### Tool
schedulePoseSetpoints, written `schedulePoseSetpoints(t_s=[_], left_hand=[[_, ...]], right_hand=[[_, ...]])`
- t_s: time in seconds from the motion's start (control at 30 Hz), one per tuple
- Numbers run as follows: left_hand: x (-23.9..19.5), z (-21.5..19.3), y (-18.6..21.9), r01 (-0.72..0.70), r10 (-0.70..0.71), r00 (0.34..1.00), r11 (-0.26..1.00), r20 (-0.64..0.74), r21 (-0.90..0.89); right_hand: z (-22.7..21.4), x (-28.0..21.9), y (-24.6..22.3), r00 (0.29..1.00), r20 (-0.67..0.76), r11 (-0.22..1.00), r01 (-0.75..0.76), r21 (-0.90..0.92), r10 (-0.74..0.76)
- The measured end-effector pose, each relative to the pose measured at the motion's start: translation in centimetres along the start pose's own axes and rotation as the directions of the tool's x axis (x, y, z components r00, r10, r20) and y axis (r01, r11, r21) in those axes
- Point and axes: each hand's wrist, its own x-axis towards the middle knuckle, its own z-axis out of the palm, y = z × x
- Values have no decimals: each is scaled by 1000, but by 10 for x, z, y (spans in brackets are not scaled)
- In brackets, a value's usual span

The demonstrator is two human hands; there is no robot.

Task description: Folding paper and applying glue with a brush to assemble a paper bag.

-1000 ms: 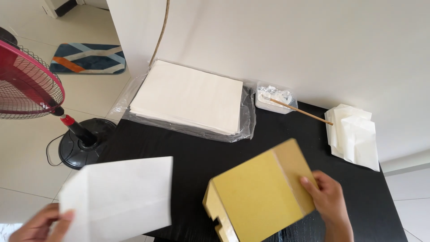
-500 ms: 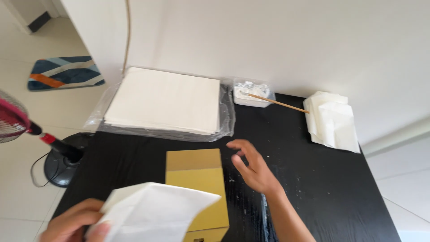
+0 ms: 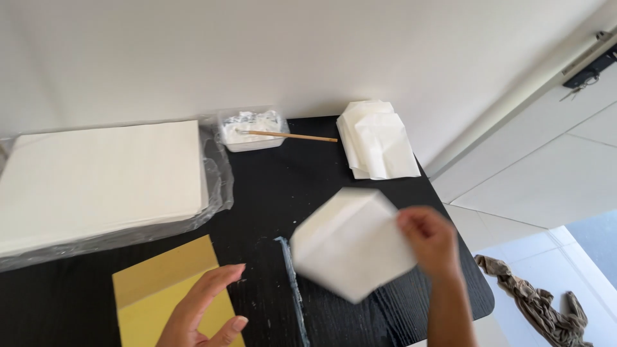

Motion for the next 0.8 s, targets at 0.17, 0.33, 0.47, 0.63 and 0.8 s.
schedulePoseSetpoints(t_s=[0.17,0.33,0.47,0.63,0.8], left_hand=[[-19,-8,-72,197,-169,979,914,-110,353],[-62,-22,-136,392,-287,920,651,-267,650],[-103,-32,-183,407,12,852,613,-523,678],[-115,-32,-186,496,-4,791,591,-612,637],[-107,-34,-167,465,140,728,618,-671,634]], right_hand=[[-10,123,42,957,-258,974,-74,214,130],[20,205,105,938,-298,981,-146,132,179],[35,211,101,955,-230,956,-232,-182,188],[41,212,96,957,-187,922,-269,-279,223],[31,211,92,963,-137,868,-267,-418,230]])
